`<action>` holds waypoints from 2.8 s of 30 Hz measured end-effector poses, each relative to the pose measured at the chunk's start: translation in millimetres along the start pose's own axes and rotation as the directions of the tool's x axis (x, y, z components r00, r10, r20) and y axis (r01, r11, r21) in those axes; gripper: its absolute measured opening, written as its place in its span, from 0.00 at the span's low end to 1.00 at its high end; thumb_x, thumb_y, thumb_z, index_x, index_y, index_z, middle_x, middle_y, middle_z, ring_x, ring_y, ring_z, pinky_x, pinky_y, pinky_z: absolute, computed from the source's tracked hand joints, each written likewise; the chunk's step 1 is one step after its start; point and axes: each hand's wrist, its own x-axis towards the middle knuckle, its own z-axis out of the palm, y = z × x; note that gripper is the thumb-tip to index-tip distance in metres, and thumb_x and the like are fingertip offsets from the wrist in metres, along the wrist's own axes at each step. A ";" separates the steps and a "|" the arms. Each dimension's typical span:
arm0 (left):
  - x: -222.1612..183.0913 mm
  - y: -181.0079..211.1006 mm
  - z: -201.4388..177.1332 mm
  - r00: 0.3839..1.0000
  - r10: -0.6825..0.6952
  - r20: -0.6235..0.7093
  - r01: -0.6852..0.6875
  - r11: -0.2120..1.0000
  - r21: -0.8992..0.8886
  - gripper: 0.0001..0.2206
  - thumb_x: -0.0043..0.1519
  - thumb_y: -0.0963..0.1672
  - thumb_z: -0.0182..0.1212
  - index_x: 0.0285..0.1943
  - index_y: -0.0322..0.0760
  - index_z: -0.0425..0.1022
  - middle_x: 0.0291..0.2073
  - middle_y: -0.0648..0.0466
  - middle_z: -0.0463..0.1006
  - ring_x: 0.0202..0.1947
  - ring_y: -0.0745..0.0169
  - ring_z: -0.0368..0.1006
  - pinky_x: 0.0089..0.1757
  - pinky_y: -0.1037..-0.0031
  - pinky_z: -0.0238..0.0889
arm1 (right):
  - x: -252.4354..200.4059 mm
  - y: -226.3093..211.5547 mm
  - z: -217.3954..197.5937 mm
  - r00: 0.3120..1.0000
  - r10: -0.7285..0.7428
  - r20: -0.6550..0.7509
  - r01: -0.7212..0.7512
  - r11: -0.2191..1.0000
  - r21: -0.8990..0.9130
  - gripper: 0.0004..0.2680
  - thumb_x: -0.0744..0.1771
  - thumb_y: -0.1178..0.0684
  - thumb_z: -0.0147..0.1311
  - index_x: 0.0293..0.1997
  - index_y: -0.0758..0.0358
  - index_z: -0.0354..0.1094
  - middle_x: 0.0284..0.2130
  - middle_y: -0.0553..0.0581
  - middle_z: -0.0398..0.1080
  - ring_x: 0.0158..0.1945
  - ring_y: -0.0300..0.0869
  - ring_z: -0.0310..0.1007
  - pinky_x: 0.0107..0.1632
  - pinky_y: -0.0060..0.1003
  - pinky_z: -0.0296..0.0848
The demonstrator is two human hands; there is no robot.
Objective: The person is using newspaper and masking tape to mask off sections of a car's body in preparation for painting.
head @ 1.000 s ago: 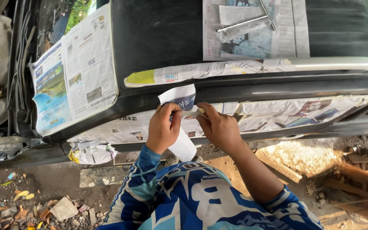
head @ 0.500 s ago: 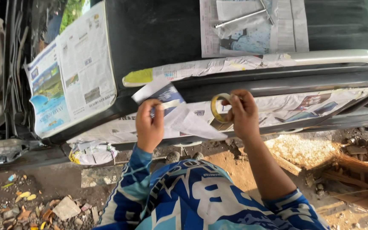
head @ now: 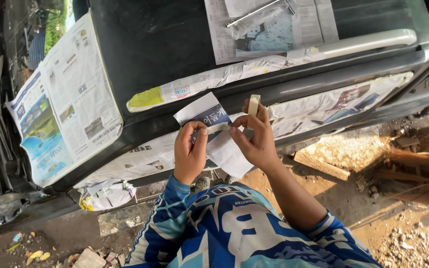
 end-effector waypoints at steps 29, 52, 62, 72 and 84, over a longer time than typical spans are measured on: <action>14.3 -10.1 -19.6 0.957 0.197 0.213 -0.253 0.927 0.277 0.17 0.54 0.40 0.74 0.48 0.31 0.71 0.40 0.40 0.77 0.37 0.40 0.75 0.35 0.62 0.69 | -45.8 -6.0 -5.8 0.954 0.279 -0.107 -0.186 0.835 0.518 0.04 0.67 0.58 0.57 0.35 0.66 0.68 0.63 0.61 0.61 0.65 0.44 0.62 0.64 0.36 0.63; 26.8 -21.6 16.4 0.787 -0.190 0.587 0.391 0.890 -0.236 0.11 0.64 0.43 0.67 0.47 0.24 0.80 0.33 0.50 0.84 0.32 0.72 0.76 0.34 0.78 0.71 | -64.7 -15.4 -0.5 0.814 0.453 -0.363 -0.289 0.859 0.424 0.19 0.65 0.67 0.61 0.58 0.61 0.57 0.37 0.48 0.66 0.37 0.28 0.66 0.38 0.24 0.67; 30.7 -2.3 43.3 0.817 -0.133 0.562 0.272 0.947 -0.172 0.14 0.66 0.47 0.63 0.44 0.25 0.81 0.30 0.52 0.85 0.29 0.72 0.79 0.31 0.78 0.71 | -77.2 -0.9 -31.6 0.844 0.302 -0.444 -0.090 0.895 0.437 0.10 0.68 0.59 0.60 0.52 0.65 0.63 0.52 0.56 0.66 0.51 0.38 0.70 0.51 0.31 0.74; 22.9 1.7 49.8 0.809 -0.150 0.568 0.279 0.949 -0.147 0.11 0.64 0.44 0.62 0.46 0.27 0.82 0.28 0.53 0.84 0.28 0.73 0.78 0.30 0.77 0.70 | -50.6 -30.4 -34.0 0.893 0.112 -0.436 -0.191 0.971 -0.144 0.07 0.67 0.54 0.63 0.39 0.68 0.73 0.63 0.67 0.63 0.62 0.53 0.70 0.60 0.44 0.71; 16.8 10.8 47.0 0.791 -0.153 0.592 0.250 0.965 -0.084 0.11 0.65 0.45 0.61 0.43 0.29 0.81 0.21 0.54 0.79 0.20 0.73 0.70 0.24 0.75 0.61 | -45.4 -28.3 -27.7 0.886 0.100 -0.453 -0.212 0.956 -0.203 0.08 0.65 0.54 0.67 0.36 0.66 0.72 0.62 0.68 0.63 0.64 0.57 0.69 0.62 0.49 0.71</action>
